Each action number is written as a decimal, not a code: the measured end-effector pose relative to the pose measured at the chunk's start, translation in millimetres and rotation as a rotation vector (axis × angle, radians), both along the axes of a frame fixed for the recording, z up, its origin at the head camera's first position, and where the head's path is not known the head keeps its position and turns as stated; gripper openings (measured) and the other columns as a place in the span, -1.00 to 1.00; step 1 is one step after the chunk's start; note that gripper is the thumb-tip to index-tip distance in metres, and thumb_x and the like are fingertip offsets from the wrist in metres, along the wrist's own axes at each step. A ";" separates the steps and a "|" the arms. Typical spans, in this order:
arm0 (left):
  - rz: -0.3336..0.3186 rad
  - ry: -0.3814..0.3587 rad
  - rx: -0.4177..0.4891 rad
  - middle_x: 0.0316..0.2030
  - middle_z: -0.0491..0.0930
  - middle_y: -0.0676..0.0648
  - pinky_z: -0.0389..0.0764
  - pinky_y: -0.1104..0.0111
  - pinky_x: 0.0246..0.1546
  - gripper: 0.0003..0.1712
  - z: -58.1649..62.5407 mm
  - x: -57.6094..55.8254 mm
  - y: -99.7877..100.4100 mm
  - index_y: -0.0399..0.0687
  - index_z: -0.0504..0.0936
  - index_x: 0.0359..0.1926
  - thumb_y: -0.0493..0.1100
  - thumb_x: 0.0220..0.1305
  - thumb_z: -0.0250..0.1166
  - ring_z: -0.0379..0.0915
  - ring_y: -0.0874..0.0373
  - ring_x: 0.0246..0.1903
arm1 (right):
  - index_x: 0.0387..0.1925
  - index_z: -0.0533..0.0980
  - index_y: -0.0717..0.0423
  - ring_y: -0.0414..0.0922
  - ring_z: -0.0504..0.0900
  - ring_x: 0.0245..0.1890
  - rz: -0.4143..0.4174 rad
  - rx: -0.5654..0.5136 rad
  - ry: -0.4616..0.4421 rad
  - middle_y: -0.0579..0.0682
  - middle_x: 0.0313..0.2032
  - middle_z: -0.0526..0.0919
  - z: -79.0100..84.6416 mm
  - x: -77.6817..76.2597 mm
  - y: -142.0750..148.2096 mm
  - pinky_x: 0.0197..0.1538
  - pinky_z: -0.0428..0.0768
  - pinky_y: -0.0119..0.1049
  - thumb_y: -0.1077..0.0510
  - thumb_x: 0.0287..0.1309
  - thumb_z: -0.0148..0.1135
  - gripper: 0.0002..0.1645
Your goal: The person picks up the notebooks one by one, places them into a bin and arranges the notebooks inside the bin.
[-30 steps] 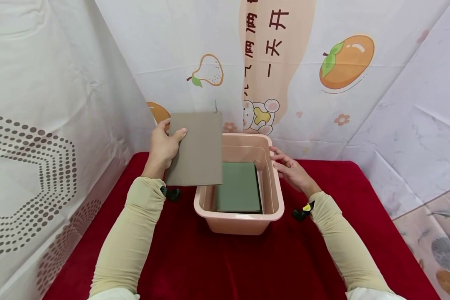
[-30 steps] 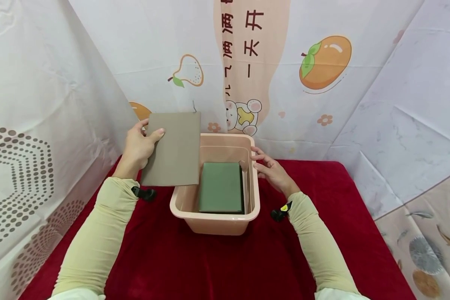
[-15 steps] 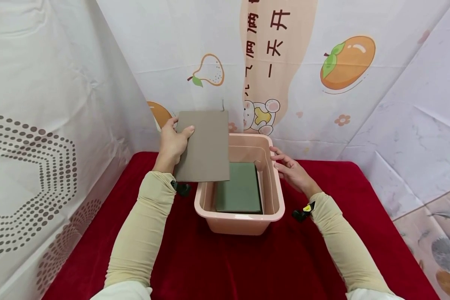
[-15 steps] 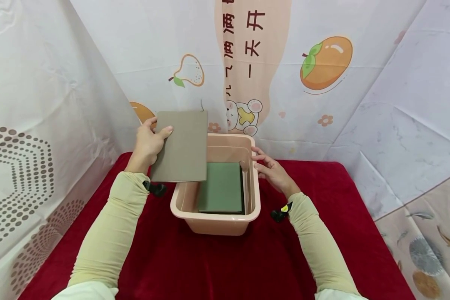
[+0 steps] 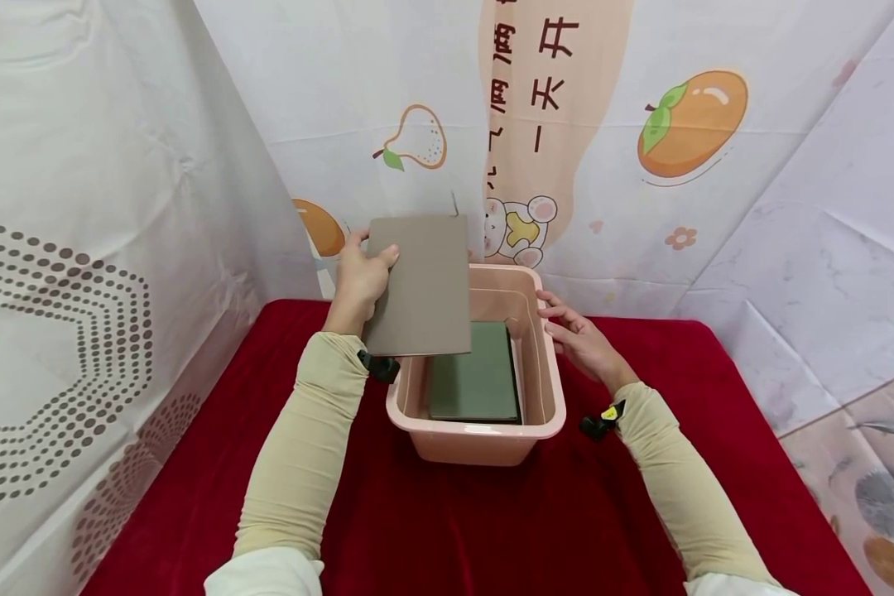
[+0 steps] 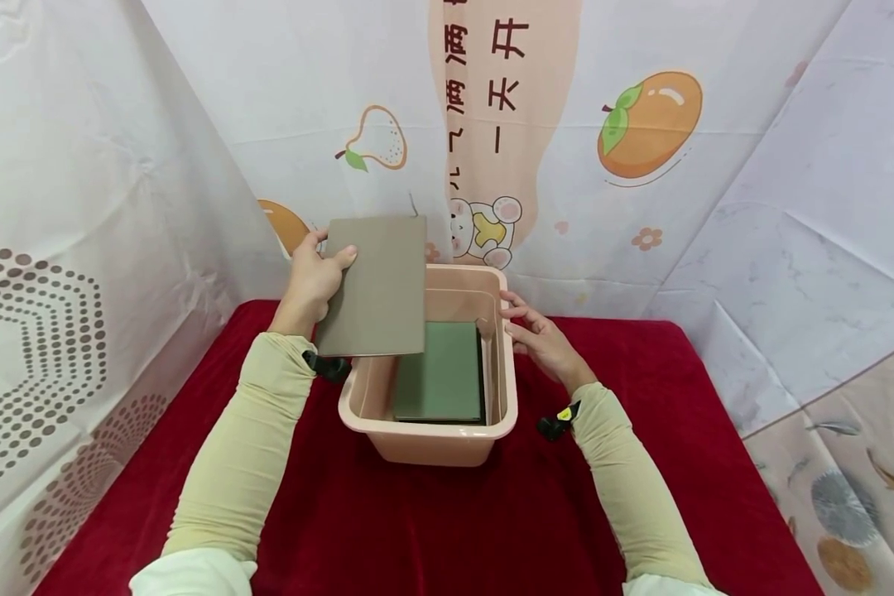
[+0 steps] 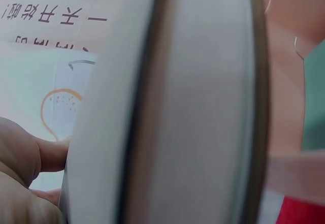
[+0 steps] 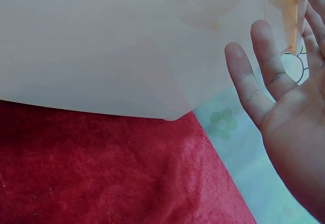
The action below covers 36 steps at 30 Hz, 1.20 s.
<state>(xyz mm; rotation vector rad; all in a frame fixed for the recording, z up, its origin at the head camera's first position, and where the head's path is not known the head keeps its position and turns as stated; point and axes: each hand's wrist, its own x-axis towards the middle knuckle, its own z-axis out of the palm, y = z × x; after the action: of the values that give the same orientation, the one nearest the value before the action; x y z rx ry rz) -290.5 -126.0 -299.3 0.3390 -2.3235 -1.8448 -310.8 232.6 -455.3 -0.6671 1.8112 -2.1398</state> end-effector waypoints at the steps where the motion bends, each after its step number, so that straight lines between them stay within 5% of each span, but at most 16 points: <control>1: -0.002 0.005 0.004 0.29 0.46 -0.22 0.50 -0.03 0.23 -0.31 -0.5 -0.4 1.6 0.05 0.21 0.53 -0.09 0.48 0.23 0.50 -0.08 0.11 | 0.24 0.46 0.20 -0.27 0.35 0.39 -0.002 0.000 0.000 -0.04 0.63 -0.05 0.1 -0.1 -0.3 0.07 0.68 -0.40 0.22 0.53 0.02 -0.65; 26: -0.056 0.040 0.103 0.44 0.30 -0.12 0.30 0.04 0.44 -0.26 1.2 -9.8 48.9 0.13 0.07 0.59 -0.16 0.52 0.15 0.28 -0.01 0.38 | 0.14 0.53 0.07 -0.30 0.36 0.38 -0.018 -0.042 -0.030 -0.09 0.61 -0.02 0.4 3.5 2.3 0.07 0.68 -0.39 0.24 0.51 0.06 -0.72; 36: -0.097 -0.026 0.085 0.55 0.16 -0.06 0.19 -0.03 0.52 -0.22 -4.7 -11.0 62.7 0.19 -0.04 0.62 -0.12 0.55 0.11 0.13 0.02 0.51 | 0.14 0.56 0.02 -0.33 0.44 0.33 -0.028 0.003 -0.005 -0.06 0.61 0.00 1.0 1.1 -0.4 0.05 0.67 -0.42 0.23 0.50 0.08 -0.72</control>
<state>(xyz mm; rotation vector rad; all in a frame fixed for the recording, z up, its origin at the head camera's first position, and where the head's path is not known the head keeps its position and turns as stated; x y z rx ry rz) -301.4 -63.3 -304.0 0.2667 -2.3214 -1.9995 -309.8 232.2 -454.3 -0.6387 1.8310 -2.1537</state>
